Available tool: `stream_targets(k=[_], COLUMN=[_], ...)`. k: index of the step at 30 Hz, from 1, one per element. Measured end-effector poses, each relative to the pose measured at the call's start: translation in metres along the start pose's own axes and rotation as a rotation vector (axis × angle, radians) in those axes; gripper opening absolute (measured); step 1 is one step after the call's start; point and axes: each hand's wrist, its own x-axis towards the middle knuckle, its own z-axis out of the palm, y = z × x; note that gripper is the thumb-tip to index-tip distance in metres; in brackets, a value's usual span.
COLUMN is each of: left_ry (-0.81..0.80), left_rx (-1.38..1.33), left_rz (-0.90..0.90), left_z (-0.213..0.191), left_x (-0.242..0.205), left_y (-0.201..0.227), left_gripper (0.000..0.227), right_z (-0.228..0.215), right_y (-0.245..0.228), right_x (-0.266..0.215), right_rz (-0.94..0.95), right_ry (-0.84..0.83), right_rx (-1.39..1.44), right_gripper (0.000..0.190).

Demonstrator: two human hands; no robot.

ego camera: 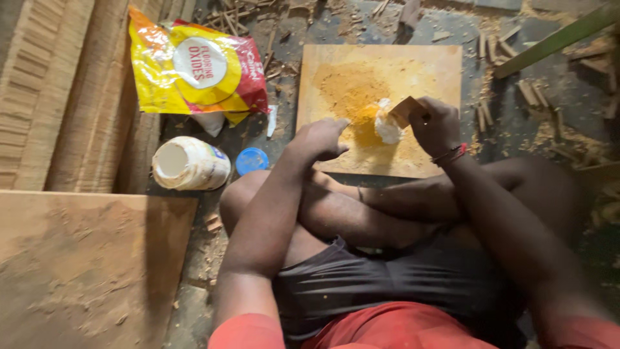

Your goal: The person opens a bag of flooring oxides and a jar of white powder, then mixes them on a wooden board using a small wood scrap.

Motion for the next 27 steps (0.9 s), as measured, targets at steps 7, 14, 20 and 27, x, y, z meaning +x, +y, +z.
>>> stream_targets(k=[7,14,20,27], left_ry=[-0.072,-0.112,-0.108,-0.052], left_rx=[0.011,0.013,0.007,0.013], left_rz=[-0.039,-0.054,-0.056,-0.006], left_z=[-0.007,-0.016,-0.011,-0.001], left_x=[0.000,0.002,0.005,0.011], left_y=[0.010,0.014,0.012,0.006], left_gripper=[0.059,0.055,0.053,0.055], right_z=[-0.004,-0.020,-0.001,-0.002], right_y=[-0.002,0.012,0.043,0.033], right_x=[0.010,0.008,0.007,0.024], right_rz=[-0.129,-0.092,0.052,-0.015], right_ry=[-0.137,-0.278,-0.382,-0.266], right_rx=[-0.090,0.073,-0.035,0.036], right_gripper=[0.011,0.011,0.008,0.010])
